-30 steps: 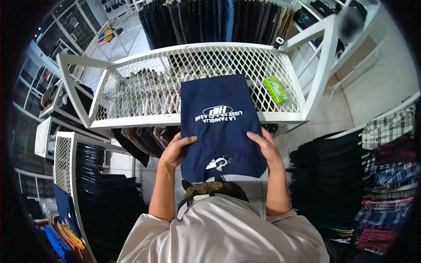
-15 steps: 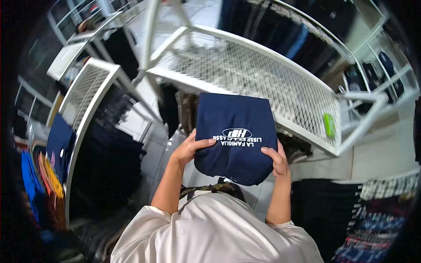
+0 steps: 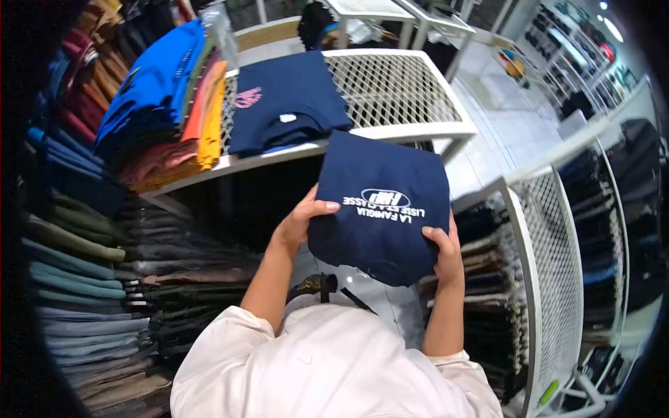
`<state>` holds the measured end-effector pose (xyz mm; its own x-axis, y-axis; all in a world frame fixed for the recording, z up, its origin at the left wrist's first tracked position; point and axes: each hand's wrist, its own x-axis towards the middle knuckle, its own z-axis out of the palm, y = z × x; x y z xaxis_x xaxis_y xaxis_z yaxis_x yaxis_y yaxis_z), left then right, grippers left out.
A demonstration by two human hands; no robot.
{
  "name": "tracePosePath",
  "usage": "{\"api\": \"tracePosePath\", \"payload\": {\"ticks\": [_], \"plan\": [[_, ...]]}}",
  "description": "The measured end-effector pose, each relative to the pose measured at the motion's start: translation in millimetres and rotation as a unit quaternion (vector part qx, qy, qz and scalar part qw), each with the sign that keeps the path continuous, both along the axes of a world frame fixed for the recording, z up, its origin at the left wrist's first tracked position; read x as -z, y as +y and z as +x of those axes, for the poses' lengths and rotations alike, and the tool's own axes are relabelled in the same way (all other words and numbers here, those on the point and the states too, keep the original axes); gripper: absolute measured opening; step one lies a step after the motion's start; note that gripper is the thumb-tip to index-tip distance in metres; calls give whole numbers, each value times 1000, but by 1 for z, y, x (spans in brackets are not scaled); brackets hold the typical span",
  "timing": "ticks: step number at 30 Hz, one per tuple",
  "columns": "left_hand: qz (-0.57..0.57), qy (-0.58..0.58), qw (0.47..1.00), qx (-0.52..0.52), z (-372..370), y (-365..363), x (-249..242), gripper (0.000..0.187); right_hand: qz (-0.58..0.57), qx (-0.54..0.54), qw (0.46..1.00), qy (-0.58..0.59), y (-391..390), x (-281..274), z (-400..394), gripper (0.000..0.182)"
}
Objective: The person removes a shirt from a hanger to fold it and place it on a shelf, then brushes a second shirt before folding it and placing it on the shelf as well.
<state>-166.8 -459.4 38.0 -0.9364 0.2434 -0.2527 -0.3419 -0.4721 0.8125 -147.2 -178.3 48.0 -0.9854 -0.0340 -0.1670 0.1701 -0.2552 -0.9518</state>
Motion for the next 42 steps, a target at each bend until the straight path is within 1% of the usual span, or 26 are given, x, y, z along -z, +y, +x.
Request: {"api": "tracePosePath", "payload": {"ticks": [2, 4, 7, 9, 11, 12, 13, 15, 17, 18, 19, 20, 21, 22, 24, 25, 27, 31, 32, 34, 35, 37, 39, 40, 41, 42], "plan": [[-31, 25, 998, -55, -11, -49, -14, 89, -9, -53, 998, 39, -45, -11, -42, 75], [-61, 65, 991, -100, -25, -80, -41, 89, -29, -106, 994, 25, -78, -25, -85, 72], [-151, 129, 966, -165, -58, -117, -79, 72, -25, -148, 986, 76, -128, -46, -147, 70], [-124, 116, 966, -193, -86, -140, -101, 55, -28, -157, 985, 70, -158, -73, -181, 70], [-37, 140, 975, -168, -119, -174, -106, 42, -18, -179, 976, 120, -180, -86, -226, 62], [-79, 139, 974, -162, -140, -185, -113, 14, -8, -174, 978, 116, -192, -98, -237, 60], [-69, 113, 976, -173, -165, -204, -105, 13, 2, -167, 980, 110, -202, -108, -246, 58], [-52, 30, 994, -96, -208, -239, -80, 18, 63, -192, 976, 81, -216, -98, -279, 61], [-163, -12, 962, -219, -224, -243, -33, 26, 118, -202, 971, 42, -223, -37, -322, 70], [-213, -26, 961, -176, -230, -252, 1, 33, 191, -200, 961, 21, -222, 2, -338, 70], [-287, -31, 938, -193, -211, -234, -4, 33, 262, -196, 945, 1, -219, 30, -347, 70], [-308, 6, 929, -206, -210, -239, 16, 40, 265, -198, 942, 50, -213, 41, -343, 80], [-327, 40, 918, -219, -213, -245, 36, 48, 219, -188, 957, 30, -213, 33, -334, 90], [-324, 35, 920, -218, -210, -241, 30, 48, 236, -178, 955, 15, -215, 16, -326, 90], [-283, 12, 933, -223, -190, -227, 10, 69, 279, -177, 944, 4, -219, -6, -309, 93], [-284, 9, 933, -219, -184, -225, 12, 69, 300, -189, 935, 5, -220, -5, -313, 96], [-405, 84, 878, -242, -173, -221, 13, 76, 330, -192, 924, -5, -218, -19, -299, 96], [-348, 172, 891, -234, -141, -204, -10, 77, 357, -177, 915, 67, -207, -3, -293, 93], [-273, 101, 927, -237, -136, -195, -25, 73, 341, -183, 920, 66, -205, -5, -292, 89], [-278, 72, 931, -224, -135, -200, -43, 72, 274, -179, 943, 62, -209, -16, -289, 77], [-285, 45, 934, -210, -136, -202, -48, 70, 300, -158, 939, 50, -206, -28, -285, 74], [-307, 56, 925, -217, -130, -203, -43, 66, 318, -111, 934, 117, -200, -7, -294, 72], [-545, 104, 812, -179, -121, -206, -16, 62, 458, -119, 873, 117, -189, 10, -290, 72], [-695, 158, 667, -217, -114, -203, -6, 58, 451, -153, 877, 69, -188, 10, -285, 70], [-694, 159, 667, -218, -111, -202, 0, 58, 470, -124, 871, 74, -186, 11, -279, 61], [-720, 163, 629, -243, -105, -193, -14, 57, 540, -71, 828, 137, -188, 6, -269, 54]]}}
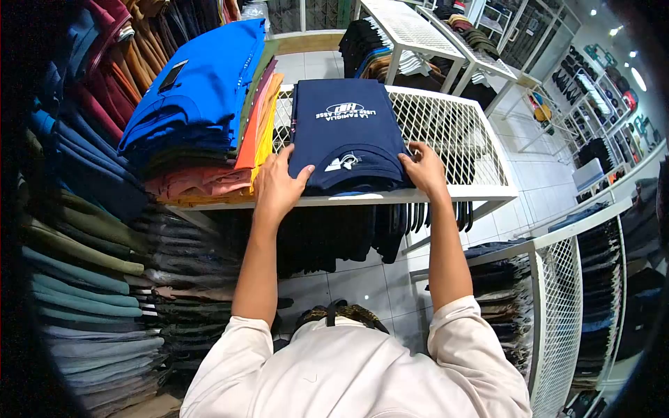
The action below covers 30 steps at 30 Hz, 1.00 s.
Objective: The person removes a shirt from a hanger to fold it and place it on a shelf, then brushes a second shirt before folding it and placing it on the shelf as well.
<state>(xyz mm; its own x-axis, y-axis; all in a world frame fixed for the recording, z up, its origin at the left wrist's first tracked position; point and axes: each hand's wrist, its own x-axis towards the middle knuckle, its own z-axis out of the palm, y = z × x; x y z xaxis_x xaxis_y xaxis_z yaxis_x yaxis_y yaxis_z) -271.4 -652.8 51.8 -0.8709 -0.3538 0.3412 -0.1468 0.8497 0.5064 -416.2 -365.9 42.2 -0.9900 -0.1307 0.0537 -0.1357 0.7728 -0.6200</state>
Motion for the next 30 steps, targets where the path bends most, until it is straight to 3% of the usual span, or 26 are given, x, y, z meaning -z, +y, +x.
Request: {"api": "tracePosePath", "payload": {"ticks": [1, 3, 5, 7, 9, 13, 14, 17, 19, 25, 27, 30], "plan": [[-41, 18, 999, -27, 4, 7, -9, 56, 69, 15, 993, 91, -3, -5, 9, 47], [-21, 114, 993, 22, -7, 12, -21, 41, 19, 1, 971, 239, -16, -14, 12, 40], [-19, 117, 990, 76, -30, 13, -17, 40, -12, -56, 966, 250, -39, -32, 21, 41], [-66, 87, 988, 106, -47, 19, 7, 45, 31, -116, 946, 301, -56, -10, 18, 48], [-78, -32, 992, 96, -47, 27, 33, 53, 135, -120, 947, 264, -65, 26, 24, 56], [-50, -74, 991, 101, -46, 24, 26, 54, 116, -150, 965, 182, -57, 19, 20, 60], [-52, -79, 991, 90, -49, 22, 20, 54, 89, -148, 972, 161, -57, 11, 16, 58], [2, -1, 996, 91, -77, 20, -19, 44, 6, -154, 952, 265, -72, -6, -16, 43], [-73, 111, 986, 99, -128, 4, 5, 38, 0, -159, 931, 330, -94, -7, -47, 37], [-96, -18, 994, 54, -232, -13, 27, 50, 59, -197, 932, 299, -154, 26, -146, 43], [-104, -47, 993, 30, -239, -16, 63, 57, 103, -176, 957, 204, -155, 48, -149, 58], [-92, -71, 993, 30, -238, -16, 62, 61, 117, -160, 963, 182, -155, 46, -145, 61]]}}
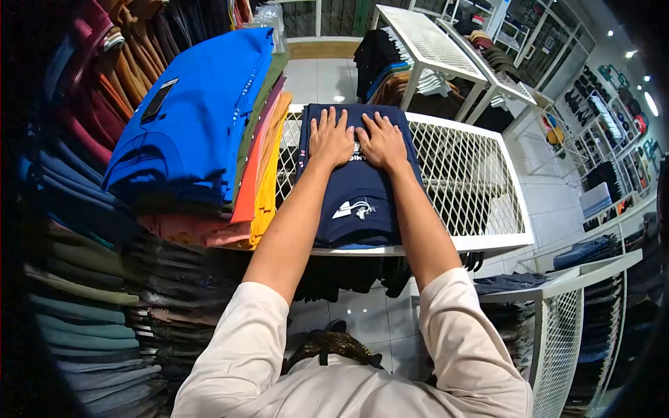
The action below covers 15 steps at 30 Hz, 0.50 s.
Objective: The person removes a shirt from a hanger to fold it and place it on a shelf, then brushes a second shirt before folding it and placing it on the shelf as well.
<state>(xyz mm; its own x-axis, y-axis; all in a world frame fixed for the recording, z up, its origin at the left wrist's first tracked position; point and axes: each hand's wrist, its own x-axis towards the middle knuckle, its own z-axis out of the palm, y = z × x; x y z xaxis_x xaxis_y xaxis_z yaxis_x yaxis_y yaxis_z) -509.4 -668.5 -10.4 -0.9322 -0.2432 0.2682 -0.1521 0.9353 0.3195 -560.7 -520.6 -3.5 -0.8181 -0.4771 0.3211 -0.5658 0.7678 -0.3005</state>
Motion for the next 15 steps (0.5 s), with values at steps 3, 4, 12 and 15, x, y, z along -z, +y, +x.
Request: {"api": "tracePosePath", "payload": {"ticks": [3, 4, 12, 15], "plan": [[6, -22, 1000, -4, -1, 0, -16, 63, 10, 29, 999, -24, -5, -14, -10, 57], [19, -62, 998, -3, -2, 0, -31, 63, 6, 38, 999, -31, -8, -20, -17, 56], [5, 0, 996, -86, -4, -7, -10, 78, 34, 100, 991, -79, -3, -10, -20, 81], [23, -2, 997, -79, -4, -9, -11, 80, 28, 107, 991, -73, -6, -14, -23, 82]]}}
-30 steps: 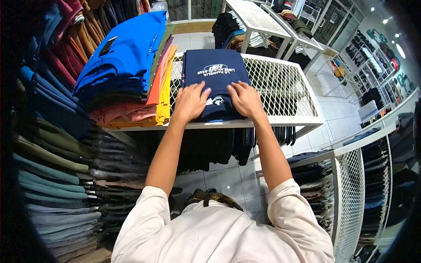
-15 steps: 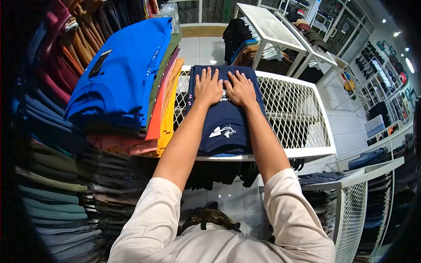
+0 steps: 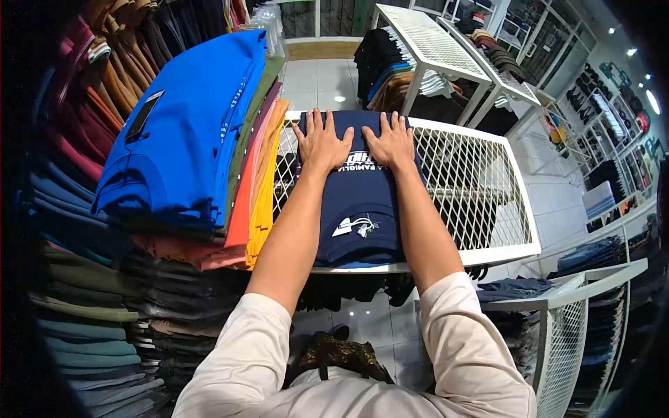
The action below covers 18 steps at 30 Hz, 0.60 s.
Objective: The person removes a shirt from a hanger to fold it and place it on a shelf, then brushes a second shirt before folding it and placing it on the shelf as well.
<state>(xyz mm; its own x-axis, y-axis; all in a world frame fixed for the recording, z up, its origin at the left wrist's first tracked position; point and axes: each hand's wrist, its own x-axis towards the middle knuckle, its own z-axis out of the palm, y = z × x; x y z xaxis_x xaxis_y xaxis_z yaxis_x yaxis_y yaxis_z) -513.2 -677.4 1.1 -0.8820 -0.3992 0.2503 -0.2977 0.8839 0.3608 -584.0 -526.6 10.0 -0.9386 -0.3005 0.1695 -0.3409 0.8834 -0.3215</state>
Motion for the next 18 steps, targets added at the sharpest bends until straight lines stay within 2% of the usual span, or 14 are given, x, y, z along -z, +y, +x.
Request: {"api": "tracePosePath", "payload": {"ticks": [4, 6, 8, 12, 15, 18], "plan": [[-15, -20, 1000, 13, 2, -1, -4, 83, -6, -20, 1000, 12, 5, 0, 8, 78], [-23, -33, 999, 23, 12, -1, -5, 83, -16, -64, 998, 6, 12, -2, 19, 77], [-5, -52, 997, 48, 30, 3, -4, 81, 21, -87, 996, -2, 24, -5, 41, 78], [13, -105, 991, 78, 109, 25, -15, 74, 10, -105, 994, -18, 63, -11, 100, 78], [41, -60, 993, 91, 184, 48, -23, 65, -7, -115, 993, 2, 98, -13, 151, 70], [4, 43, 996, 79, 240, 71, -7, 57, -21, -98, 992, 80, 128, 0, 201, 62]]}}
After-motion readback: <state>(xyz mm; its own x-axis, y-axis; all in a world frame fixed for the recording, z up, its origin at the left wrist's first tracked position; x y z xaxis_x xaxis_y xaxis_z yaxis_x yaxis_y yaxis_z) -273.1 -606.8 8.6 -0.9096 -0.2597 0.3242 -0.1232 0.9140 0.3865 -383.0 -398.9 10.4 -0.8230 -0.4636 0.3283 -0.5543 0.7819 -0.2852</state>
